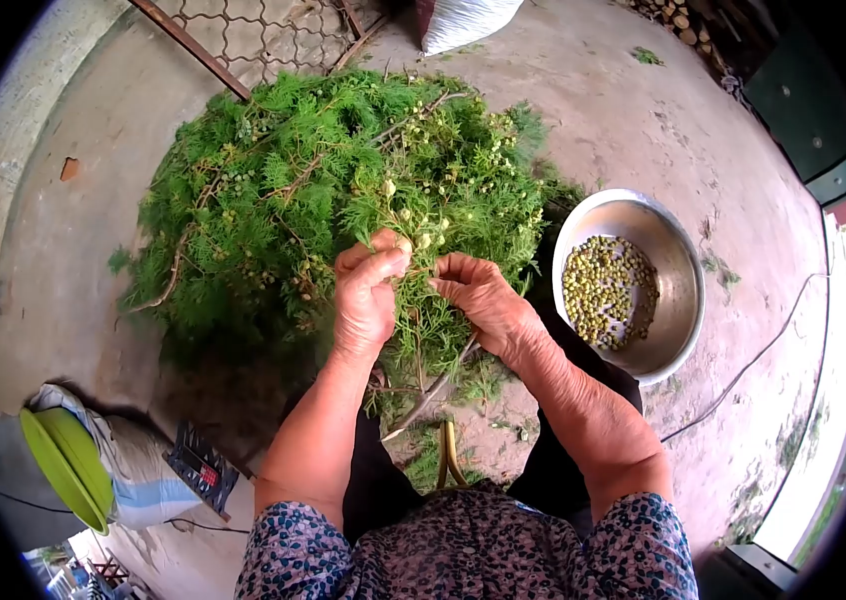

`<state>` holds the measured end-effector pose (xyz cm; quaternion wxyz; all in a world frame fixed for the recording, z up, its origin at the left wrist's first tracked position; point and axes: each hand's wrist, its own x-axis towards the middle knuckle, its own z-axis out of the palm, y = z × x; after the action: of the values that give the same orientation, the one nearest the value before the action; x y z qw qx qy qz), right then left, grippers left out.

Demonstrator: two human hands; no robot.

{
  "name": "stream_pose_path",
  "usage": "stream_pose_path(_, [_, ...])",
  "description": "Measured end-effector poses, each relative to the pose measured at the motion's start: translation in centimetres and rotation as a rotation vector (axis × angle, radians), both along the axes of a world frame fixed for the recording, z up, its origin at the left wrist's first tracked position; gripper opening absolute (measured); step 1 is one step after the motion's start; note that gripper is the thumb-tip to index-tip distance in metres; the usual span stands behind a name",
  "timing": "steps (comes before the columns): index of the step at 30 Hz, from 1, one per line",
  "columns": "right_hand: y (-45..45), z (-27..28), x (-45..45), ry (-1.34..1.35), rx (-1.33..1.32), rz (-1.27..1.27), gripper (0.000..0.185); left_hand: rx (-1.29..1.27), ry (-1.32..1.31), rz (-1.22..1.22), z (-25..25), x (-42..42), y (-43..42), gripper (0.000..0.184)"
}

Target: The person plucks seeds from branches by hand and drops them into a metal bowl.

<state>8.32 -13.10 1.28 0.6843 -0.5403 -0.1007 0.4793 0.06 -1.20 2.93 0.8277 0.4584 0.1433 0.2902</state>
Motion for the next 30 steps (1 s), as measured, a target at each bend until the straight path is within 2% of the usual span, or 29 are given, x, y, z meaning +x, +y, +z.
stream_pose_path(2, [0.1, 0.3, -0.1, 0.154, 0.065, -0.050, 0.012, -0.046, 0.040, 0.032, 0.6, 0.0, -0.1, 0.007])
stream_pose_path(4, [0.3, 0.7, -0.3, 0.117, 0.060, -0.094, 0.014, -0.005, -0.015, 0.018, 0.1, 0.2, -0.2, 0.008])
stream_pose_path(8, [0.7, 0.4, -0.9, -0.033, 0.053, -0.167, 0.013, 0.434, 0.278, 0.274, 1.4, 0.4, -1.3, 0.009])
stream_pose_path(10, [0.9, 0.1, -1.2, -0.218, -0.002, -0.245, 0.009, 0.275, 0.386, 0.223, 1.0, 0.3, -1.2, 0.008])
stream_pose_path(11, [1.0, -0.7, -1.2, -0.411, -0.049, -0.240, 0.007, 0.318, 0.473, 0.126, 0.8, 0.0, -0.7, 0.011])
stream_pose_path(12, [1.1, -1.0, -1.2, -0.412, -0.048, -0.238, 0.007, 0.361, 0.560, 0.027, 0.9, -0.2, -0.4, 0.016])
stream_pose_path(13, [1.2, -1.1, -1.2, -0.617, -0.071, -0.275, 0.008, 0.415, 0.558, -0.055, 1.1, -0.1, -0.4, 0.022])
stream_pose_path(14, [1.3, -1.2, -1.1, -0.823, -0.095, -0.311, 0.009, 0.431, 0.528, -0.024, 1.4, 0.0, -1.0, 0.027])
stream_pose_path(16, [1.2, -0.7, -1.2, -0.816, -0.099, -0.313, 0.012, 0.413, 0.607, -0.010, 0.9, 0.0, -0.9, 0.030])
stream_pose_path(18, [0.9, 0.4, -1.4, -0.817, -0.220, -0.191, 0.019, 0.371, 0.591, 0.010, 1.3, -0.1, -1.5, 0.028])
stream_pose_path(19, [0.7, 1.3, -1.3, -0.940, -0.325, -0.095, 0.022, 0.330, 0.576, 0.029, 1.5, -0.1, -1.7, 0.027])
stream_pose_path(20, [0.8, 1.2, -1.3, -0.941, -0.324, -0.092, 0.022, 0.329, 0.576, 0.032, 1.1, -0.2, -1.6, 0.027])
stream_pose_path(23, [1.1, 1.0, -1.1, -0.953, -0.079, -0.165, 0.020, 0.383, 0.376, 0.093, 0.3, -0.1, -1.1, 0.016])
stream_pose_path(24, [1.1, 1.0, -0.9, -0.953, -0.077, -0.163, 0.020, 0.383, 0.377, 0.096, 0.2, -0.1, -1.0, 0.016])
stream_pose_path(26, [0.9, 0.8, -0.5, -1.183, -0.098, -0.176, 0.018, 0.233, 0.339, 0.121, 0.0, 0.1, -1.1, 0.012])
stream_pose_path(28, [0.8, 1.5, 0.0, -1.178, -0.076, -0.344, 0.013, 0.199, 0.379, 0.189, -0.2, 0.4, -1.3, 0.009])
stream_pose_path(30, [0.9, 2.5, 0.4, -1.098, -0.048, -0.445, 0.009, 0.282, 0.397, 0.123, -0.3, 0.5, -1.1, 0.009])
